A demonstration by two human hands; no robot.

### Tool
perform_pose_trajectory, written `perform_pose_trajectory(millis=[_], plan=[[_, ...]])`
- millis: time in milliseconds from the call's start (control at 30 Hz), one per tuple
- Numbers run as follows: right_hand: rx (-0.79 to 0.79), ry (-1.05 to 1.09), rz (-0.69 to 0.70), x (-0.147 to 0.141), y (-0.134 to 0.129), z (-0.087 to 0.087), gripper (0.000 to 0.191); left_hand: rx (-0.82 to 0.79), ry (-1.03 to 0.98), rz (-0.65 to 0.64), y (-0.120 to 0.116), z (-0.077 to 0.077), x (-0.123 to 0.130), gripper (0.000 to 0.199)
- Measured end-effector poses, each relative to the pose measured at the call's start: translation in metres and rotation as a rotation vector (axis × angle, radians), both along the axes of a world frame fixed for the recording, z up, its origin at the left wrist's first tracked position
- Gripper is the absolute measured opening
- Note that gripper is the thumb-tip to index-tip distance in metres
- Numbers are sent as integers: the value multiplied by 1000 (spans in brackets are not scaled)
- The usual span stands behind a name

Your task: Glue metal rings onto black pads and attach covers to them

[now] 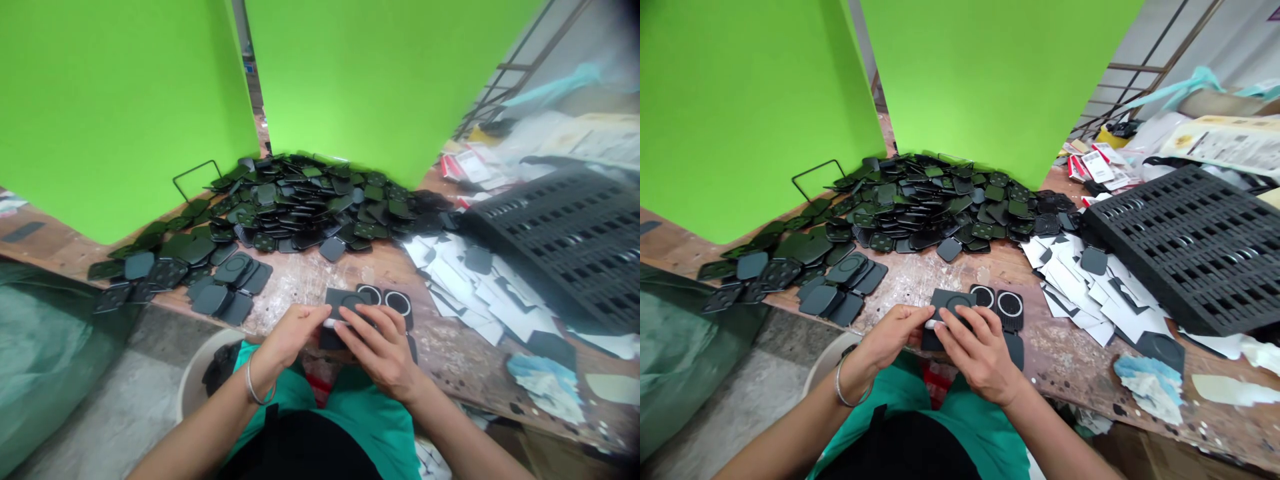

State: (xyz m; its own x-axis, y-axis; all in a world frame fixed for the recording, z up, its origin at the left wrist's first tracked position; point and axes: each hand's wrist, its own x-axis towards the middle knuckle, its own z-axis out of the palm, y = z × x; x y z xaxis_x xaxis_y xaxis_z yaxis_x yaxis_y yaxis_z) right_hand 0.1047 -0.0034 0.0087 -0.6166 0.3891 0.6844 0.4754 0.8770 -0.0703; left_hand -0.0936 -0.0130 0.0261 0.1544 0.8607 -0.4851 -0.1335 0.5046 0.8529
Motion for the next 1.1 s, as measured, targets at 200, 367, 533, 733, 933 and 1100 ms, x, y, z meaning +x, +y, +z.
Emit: perform_pose_trajectory(millis=[200, 367, 533, 733, 933, 1100], plan=[[-133, 180, 107, 1, -10, 7, 32, 38, 158, 40, 9, -11, -6, 54], [-396, 463, -20, 18, -22, 27, 25, 191, 550, 157, 22, -17, -39, 48], [-576, 581, -358, 53, -6, 23, 9, 320, 956, 162, 24, -3, -69, 29], [-554, 379, -283, 49, 4, 21, 9, 640, 1012, -27, 13, 18, -23, 34], [-487, 353, -258, 35, 4, 17, 32, 483, 459, -220, 12, 7, 47, 24], [-953, 786, -490, 47, 10, -3, 63, 296, 214, 14, 24, -12, 55, 32]])
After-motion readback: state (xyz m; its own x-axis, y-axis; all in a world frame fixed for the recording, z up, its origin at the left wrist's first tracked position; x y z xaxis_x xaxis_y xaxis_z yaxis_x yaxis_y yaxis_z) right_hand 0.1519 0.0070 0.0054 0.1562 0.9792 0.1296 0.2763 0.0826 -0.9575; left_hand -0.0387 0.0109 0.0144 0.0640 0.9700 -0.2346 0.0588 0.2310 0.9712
